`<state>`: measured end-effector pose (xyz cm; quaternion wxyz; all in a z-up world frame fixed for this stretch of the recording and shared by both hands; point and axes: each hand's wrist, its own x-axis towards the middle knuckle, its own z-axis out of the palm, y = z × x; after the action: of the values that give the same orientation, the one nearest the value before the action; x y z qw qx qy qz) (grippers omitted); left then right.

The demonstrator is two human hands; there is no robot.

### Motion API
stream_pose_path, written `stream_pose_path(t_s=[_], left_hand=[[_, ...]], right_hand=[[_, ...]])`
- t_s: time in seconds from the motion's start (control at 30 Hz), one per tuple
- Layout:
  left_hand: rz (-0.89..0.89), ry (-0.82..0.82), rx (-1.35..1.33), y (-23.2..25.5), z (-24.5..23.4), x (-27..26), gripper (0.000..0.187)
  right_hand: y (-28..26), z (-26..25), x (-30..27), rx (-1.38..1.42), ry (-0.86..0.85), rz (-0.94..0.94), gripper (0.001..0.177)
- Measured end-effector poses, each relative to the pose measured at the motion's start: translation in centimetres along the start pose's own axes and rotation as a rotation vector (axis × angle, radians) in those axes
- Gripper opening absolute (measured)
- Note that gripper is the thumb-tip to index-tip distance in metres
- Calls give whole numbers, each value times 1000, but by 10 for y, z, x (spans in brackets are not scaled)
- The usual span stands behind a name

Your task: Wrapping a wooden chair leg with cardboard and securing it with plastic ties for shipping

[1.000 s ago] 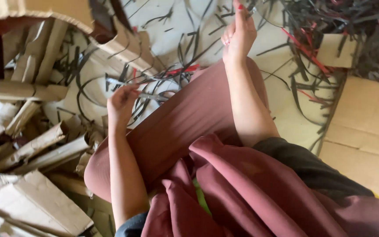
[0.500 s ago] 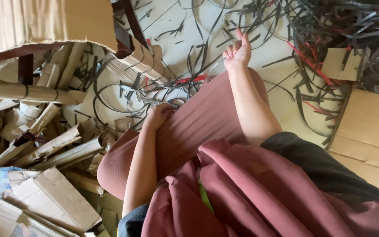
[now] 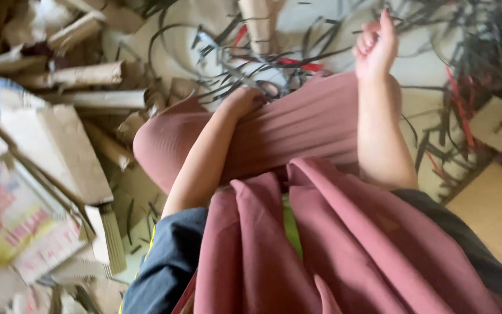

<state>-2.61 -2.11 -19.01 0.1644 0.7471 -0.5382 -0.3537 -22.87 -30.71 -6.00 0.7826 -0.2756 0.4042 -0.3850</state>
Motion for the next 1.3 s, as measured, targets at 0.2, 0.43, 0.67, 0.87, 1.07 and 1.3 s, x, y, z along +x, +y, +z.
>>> stream_pose_path(t_s=[0.2,0.43,0.67,0.87,1.07,1.3], left_hand=[[-213,-150,76,-24,6,19,25],[-393,155,-60,-19,-76,-33,36],[-204,1167,-399,-48,-164,-191,31],[-968,1448,-1038,-199,-197,-222,90],[-1389,1492,-1025,-256,-199,-182,115],[-1405,915,-392,-227,-205,-173,139]], right_hand=[[22,43,-80,-1214,-586,-237,10],[109,50,-79,-1994,-1013,-558,40],[183,52,-63,-2035,-1163,-598,38],[199,52,-46,-1958,-1083,-463,31],[194,56,-55,-2005,-929,-277,29],[200,53,-48,-2033,-887,-250,29]])
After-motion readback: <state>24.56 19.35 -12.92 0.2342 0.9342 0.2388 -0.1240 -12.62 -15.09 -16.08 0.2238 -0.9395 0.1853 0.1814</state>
